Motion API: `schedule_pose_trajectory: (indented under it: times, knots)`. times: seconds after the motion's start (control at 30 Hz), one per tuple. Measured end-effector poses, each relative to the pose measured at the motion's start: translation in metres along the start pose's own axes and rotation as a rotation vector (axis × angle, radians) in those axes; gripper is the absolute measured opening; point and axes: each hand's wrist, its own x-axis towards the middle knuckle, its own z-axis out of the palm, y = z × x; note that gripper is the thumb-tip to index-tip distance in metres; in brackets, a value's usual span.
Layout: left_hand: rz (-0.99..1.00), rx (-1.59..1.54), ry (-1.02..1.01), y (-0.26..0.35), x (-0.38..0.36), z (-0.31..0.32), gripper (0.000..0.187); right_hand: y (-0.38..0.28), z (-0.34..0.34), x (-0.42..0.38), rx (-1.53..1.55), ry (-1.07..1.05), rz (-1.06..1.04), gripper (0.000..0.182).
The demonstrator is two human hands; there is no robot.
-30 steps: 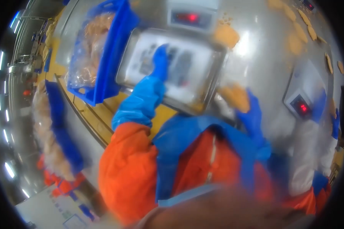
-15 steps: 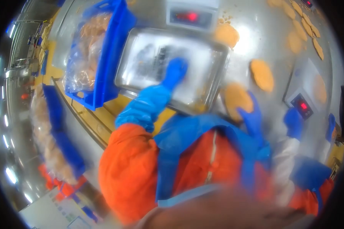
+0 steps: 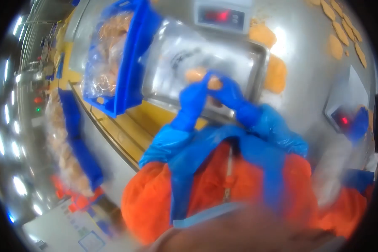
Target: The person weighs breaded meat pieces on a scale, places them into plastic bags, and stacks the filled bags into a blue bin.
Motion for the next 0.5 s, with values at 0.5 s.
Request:
schedule_pose_trajectory:
  times: [0.5]
  knots:
    - [0.357,-0.534,-1.176,0.042,0.102,-0.076,0.030,0.054,-0.121,-0.028,-0.132,-0.027,-0.048,0.029]
